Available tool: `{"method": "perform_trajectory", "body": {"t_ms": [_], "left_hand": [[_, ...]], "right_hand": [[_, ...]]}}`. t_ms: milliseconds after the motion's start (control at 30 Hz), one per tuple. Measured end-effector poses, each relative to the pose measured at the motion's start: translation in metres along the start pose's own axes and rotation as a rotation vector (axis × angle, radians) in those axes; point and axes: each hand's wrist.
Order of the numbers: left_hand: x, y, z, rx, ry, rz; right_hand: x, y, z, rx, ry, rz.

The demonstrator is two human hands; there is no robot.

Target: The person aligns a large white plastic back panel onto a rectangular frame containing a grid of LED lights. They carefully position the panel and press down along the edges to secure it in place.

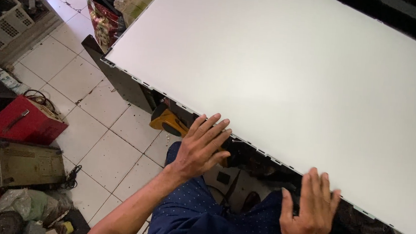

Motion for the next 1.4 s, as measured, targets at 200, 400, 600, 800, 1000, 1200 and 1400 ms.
{"method": "perform_trajectory", "body": {"t_ms": [200, 400, 600, 800, 1000, 1200, 1400], "left_hand": [[-0.047, 0.007, 0.017, -0.039, -0.084, -0.025], [-0.081, 0.045, 0.010, -0.008, -0.060, -0.162], [-0.058, 0.054, -0.008, 0.087, 0.055, -0.198], [-0.005, 0.005, -0.014, -0.098, -0.024, -0.001], [-0.084, 0.008, 0.026, -0.087, -0.146, -0.012], [-0.230, 0.021, 0.104, -0.231, -0.311, -0.552], [-0.157, -0.008, 0.054, -0.316, -0.277, -0.618]], "right_hand": [[0.024, 0.016, -0.001, -0.071, 0.042, 0.003], [0.110, 0.055, 0.032, -0.057, -0.029, 0.205], [0.130, 0.055, 0.039, -0.020, -0.199, 0.384], [0.055, 0.036, -0.008, -0.160, -0.112, 0.172], [0.114, 0.069, 0.008, -0.184, -0.080, 0.184], [0.180, 0.132, 0.039, -0.023, -0.318, 0.378], [0.192, 0.115, 0.035, 0.087, -0.339, 0.249]]}}
Point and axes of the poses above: each hand's wrist, its own z-axis away from the middle knuckle, its own y-axis out of the back of the hand, x = y × z, and after that the axes turned 15 degrees about x, right-handed
